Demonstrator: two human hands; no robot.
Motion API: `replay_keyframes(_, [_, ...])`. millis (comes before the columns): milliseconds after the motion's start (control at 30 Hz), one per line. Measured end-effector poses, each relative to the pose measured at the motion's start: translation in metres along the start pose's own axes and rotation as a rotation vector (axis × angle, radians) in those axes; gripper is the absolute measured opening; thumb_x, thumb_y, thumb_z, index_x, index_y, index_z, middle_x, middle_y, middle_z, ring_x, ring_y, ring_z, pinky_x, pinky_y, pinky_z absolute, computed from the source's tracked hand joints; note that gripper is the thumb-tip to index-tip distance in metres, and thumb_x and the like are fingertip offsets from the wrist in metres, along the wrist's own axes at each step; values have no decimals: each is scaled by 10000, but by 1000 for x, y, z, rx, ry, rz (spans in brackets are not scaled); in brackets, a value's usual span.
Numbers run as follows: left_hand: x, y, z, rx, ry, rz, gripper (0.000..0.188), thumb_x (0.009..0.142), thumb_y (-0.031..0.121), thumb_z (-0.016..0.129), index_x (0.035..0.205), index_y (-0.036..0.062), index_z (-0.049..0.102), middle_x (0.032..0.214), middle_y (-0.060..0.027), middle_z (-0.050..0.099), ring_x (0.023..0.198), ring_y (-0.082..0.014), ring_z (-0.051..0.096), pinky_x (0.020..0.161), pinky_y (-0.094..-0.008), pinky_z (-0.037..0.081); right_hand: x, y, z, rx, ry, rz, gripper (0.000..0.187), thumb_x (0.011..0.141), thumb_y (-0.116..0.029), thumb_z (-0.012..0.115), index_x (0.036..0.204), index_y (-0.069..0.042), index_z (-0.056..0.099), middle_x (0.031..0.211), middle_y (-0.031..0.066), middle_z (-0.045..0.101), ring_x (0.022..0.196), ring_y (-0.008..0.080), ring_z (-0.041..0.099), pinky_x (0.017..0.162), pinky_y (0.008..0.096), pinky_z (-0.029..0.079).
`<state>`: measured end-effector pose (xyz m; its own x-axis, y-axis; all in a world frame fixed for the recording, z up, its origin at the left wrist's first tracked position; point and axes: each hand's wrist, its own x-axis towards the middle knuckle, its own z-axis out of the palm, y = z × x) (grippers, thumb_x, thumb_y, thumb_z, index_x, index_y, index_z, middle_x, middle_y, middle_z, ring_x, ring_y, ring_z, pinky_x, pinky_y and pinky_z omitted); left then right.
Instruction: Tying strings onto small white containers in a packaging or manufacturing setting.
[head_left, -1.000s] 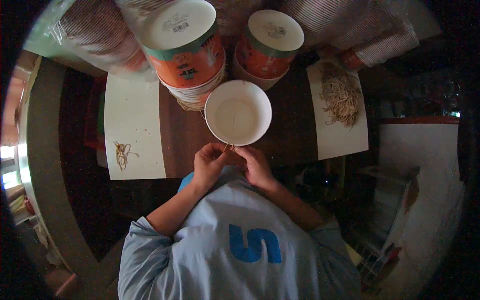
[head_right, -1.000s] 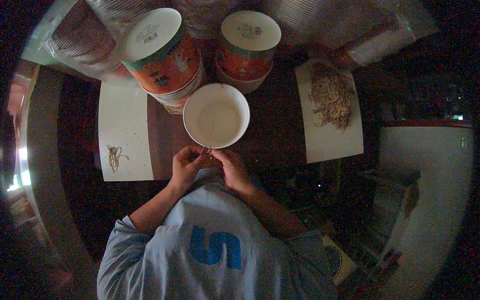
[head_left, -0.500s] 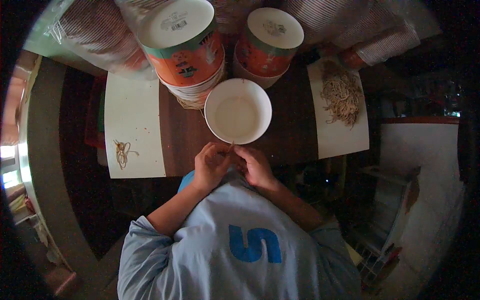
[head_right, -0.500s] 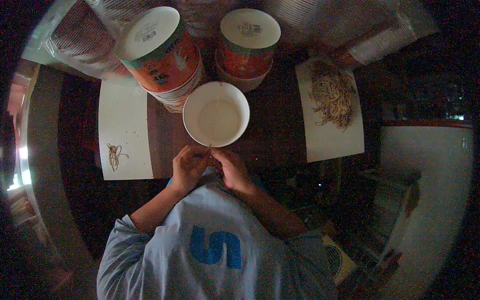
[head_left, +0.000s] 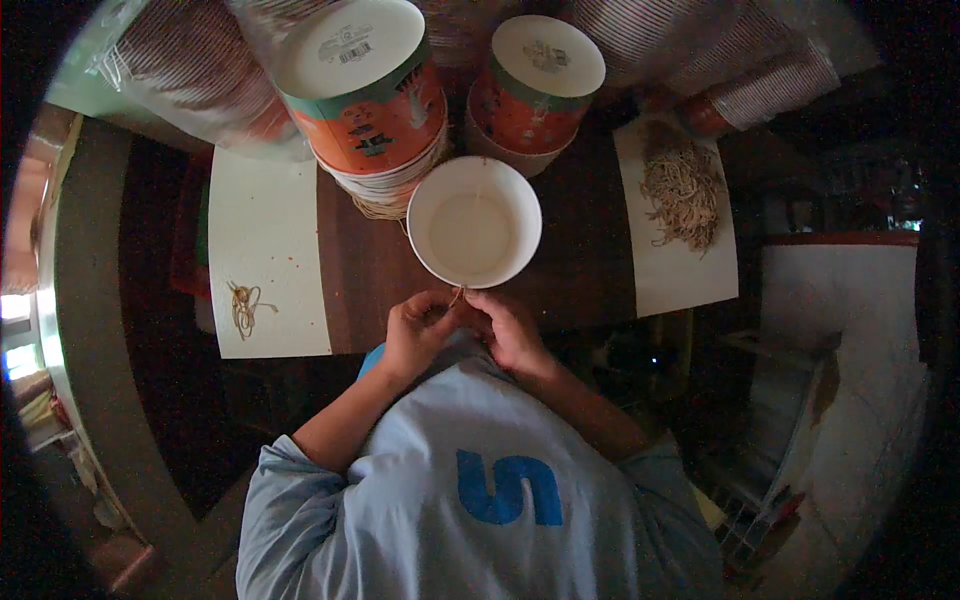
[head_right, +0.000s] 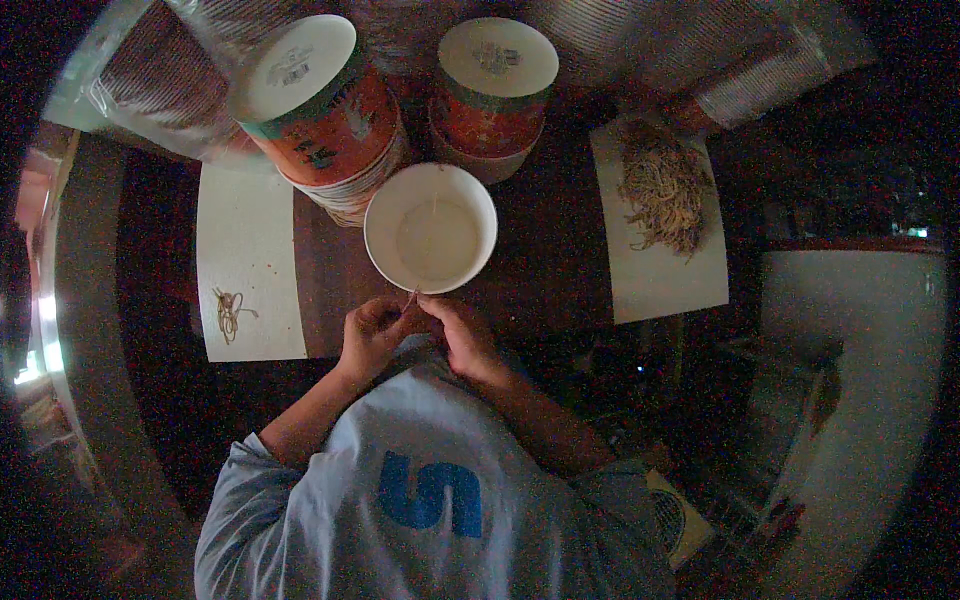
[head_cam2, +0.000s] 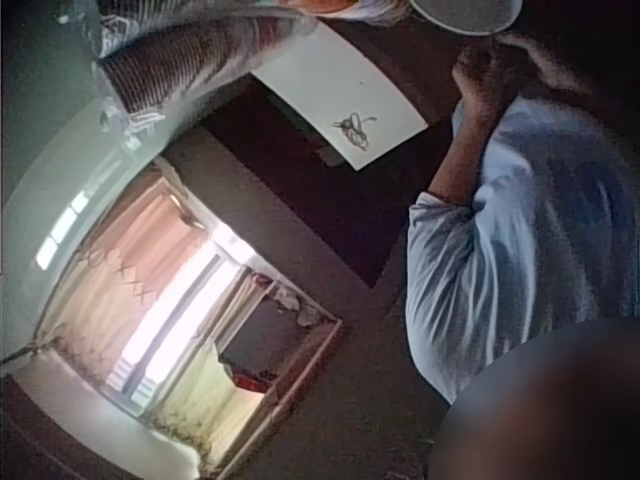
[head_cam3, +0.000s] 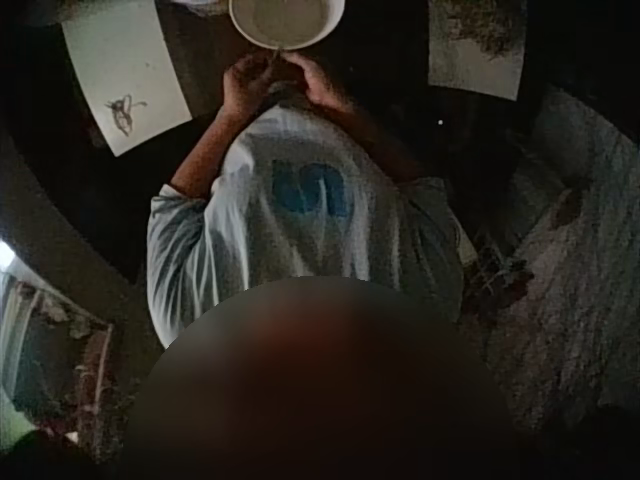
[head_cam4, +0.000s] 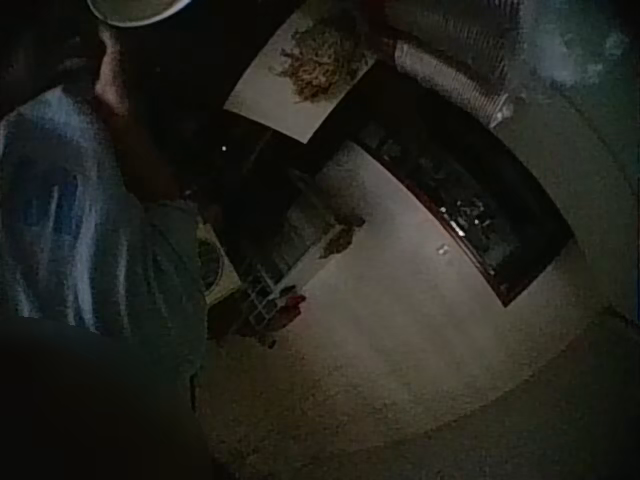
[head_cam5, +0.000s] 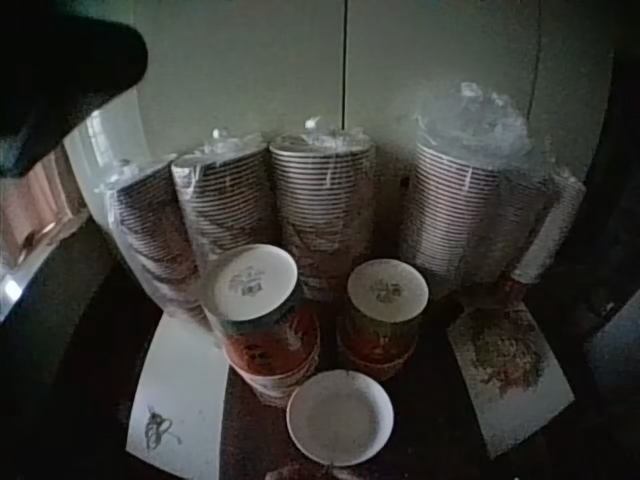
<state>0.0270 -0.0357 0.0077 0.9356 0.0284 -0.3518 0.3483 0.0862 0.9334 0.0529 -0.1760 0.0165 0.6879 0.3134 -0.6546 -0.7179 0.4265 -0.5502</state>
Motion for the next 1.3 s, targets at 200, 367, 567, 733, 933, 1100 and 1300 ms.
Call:
replay_keyframes(200, [3,-4,-5,-142,-49,-96,91,829,55,599,867,-26,614,813,-37,639,729,-103,600,674,-230,483,-1,-2,0,25,-63,46,151,835,-237,559,926,-125,606,827,-19,618,718,81,561,564,224,369])
replay_keyframes(367, [3,-7,-5,-286,-54,-135,117,850,77,581,891,-31,600,825,-68,638,732,-127,610,704,-251,502,1,2,-8,-50,41,22,148,848,-220,550,913,-103,613,823,5,623,738,93,566,597,239,404])
replay_keyframes(567, [1,-11,-7,-373,-109,-184,146,865,136,577,882,-8,597,813,-49,627,754,-115,598,719,-241,485,9,18,-25,-703,155,-354,253,874,-213,541,1026,-12,566,953,110,619,856,228,590,726,344,451])
replay_keyframes(733, [-6,-8,-2,-403,-185,-308,171,877,174,564,895,5,583,824,-43,613,776,-114,575,741,-255,465,24,43,-45,-732,315,-452,213,862,-174,534,961,14,545,872,200,601,780,324,585,675,379,456])
replay_keyframes(933, [-12,4,5,-355,-121,-190,193,895,184,536,873,0,587,820,-46,611,771,-108,569,735,-254,464,9,13,-39,-1079,214,-489,157,783,-143,604,834,5,588,827,176,615,775,308,593,668,385,461])
replay_keyframes(1100, [-23,8,-3,-46,8,-14,173,907,147,514,856,-1,589,743,-21,594,718,-75,558,701,-220,457,-30,-46,-10,-1476,127,-713,149,732,-150,667,812,-40,605,738,115,591,694,288,594,614,359,474])
replay_keyframes(1300, [-31,36,2,192,116,330,130,884,107,536,867,-9,590,748,-72,582,683,-139,543,629,-259,434,-13,-66,12,-1675,-412,-1021,200,686,-79,630,879,-78,577,887,77,532,809,267,569,691,375,483])
